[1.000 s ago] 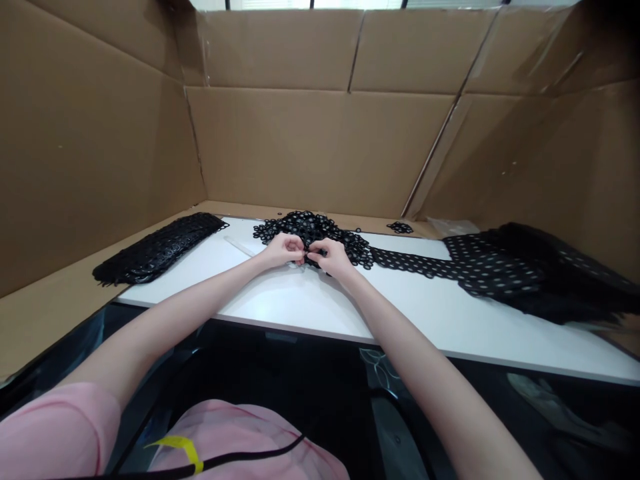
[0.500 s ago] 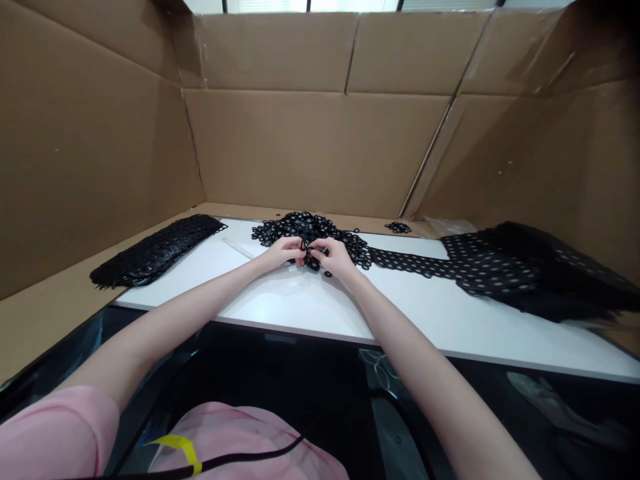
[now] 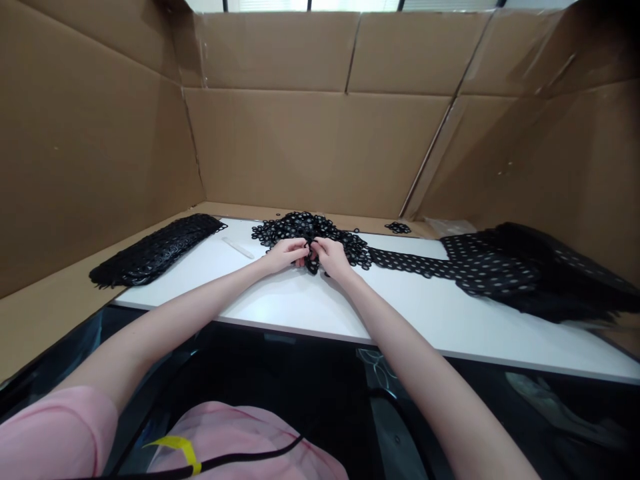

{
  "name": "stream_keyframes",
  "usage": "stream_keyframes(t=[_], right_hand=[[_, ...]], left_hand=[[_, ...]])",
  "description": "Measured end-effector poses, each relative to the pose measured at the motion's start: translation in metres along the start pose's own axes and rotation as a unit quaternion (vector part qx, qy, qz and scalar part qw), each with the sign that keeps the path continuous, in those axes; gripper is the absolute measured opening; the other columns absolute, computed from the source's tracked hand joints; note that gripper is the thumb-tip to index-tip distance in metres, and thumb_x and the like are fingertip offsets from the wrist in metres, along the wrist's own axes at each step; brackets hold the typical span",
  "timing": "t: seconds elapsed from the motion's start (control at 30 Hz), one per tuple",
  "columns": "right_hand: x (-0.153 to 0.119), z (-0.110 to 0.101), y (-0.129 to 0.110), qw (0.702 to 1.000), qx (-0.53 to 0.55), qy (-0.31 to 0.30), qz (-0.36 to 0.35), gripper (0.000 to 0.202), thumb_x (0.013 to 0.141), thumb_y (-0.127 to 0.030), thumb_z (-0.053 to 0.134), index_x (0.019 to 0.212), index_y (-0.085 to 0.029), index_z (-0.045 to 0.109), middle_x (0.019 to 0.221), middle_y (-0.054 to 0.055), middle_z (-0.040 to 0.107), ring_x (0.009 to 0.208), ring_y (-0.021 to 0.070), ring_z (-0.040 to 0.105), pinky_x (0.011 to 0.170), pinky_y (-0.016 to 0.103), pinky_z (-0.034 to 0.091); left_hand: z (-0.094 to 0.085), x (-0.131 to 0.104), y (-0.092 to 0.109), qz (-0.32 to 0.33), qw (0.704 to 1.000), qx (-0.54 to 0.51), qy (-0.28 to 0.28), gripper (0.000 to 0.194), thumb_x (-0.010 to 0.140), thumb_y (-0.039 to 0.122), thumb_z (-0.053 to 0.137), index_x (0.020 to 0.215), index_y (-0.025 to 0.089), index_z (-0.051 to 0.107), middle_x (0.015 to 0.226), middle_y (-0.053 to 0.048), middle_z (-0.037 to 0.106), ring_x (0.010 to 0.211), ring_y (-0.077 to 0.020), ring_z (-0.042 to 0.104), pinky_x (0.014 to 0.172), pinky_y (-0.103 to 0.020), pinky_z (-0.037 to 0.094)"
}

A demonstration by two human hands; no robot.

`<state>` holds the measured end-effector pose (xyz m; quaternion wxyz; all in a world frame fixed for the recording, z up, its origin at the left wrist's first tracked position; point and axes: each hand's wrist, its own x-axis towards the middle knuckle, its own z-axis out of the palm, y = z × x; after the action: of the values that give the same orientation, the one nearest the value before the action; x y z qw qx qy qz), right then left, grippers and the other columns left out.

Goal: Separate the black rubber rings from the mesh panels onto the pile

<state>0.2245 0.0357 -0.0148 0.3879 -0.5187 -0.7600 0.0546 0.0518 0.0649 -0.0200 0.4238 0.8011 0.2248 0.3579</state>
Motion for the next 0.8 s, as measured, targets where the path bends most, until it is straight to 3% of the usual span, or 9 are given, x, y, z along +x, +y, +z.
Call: stream_keyframes(t=[0.1,0.3,0.57,0.8], right_hand=[[-0.001,0.0,-0.001,1.0,0.011,0.019,0.007,0.031,0.089,-0.028,0.041,0.059,-0.021,0.047,0.059,0.0,0.061,0.063,0.0166,0.056,0.067,0.028,0.036],[-0.006,-0.001,-0.009,0.999,-0.048,-0.008,-0.023,0.035,0.094,-0.039,0.036,0.067,-0.021,0.051,0.066,0.001,0.063,0.071,0.0184,0.056,0.068,0.029,0.032],[-0.001,0.0,-0.006,0.982,-0.19,0.018,0.008,0.031,0.095,-0.028,0.038,0.084,-0.018,0.065,0.079,0.009,0.068,0.077,0.0204,0.058,0.072,0.03,0.029],[0.007,-0.003,0.01,0.987,-0.139,0.059,0.057,0.028,0.09,-0.023,0.041,0.087,-0.02,0.069,0.082,0.008,0.071,0.079,0.021,0.06,0.071,0.029,0.031]], left_hand=[[0.0,0.001,-0.001,0.003,1.0,-0.007,0.007,0.027,0.086,0.04,0.053,0.079,0.014,0.055,0.061,0.001,0.059,0.056,-0.01,0.056,0.059,-0.022,0.044],[0.001,0.0,0.0,0.008,1.0,-0.027,0.001,0.032,0.084,0.044,0.056,0.077,0.013,0.055,0.065,0.0,0.06,0.057,-0.0096,0.056,0.059,-0.022,0.044],[0.002,0.001,0.005,-0.011,0.999,-0.035,0.014,0.029,0.084,0.041,0.055,0.076,0.014,0.053,0.06,0.001,0.059,0.054,-0.0089,0.053,0.058,-0.022,0.041],[0.001,-0.004,0.013,-0.004,1.0,-0.012,0.014,0.025,0.083,0.032,0.052,0.066,0.015,0.05,0.052,0.004,0.05,0.051,-0.0073,0.044,0.056,-0.021,0.035]])
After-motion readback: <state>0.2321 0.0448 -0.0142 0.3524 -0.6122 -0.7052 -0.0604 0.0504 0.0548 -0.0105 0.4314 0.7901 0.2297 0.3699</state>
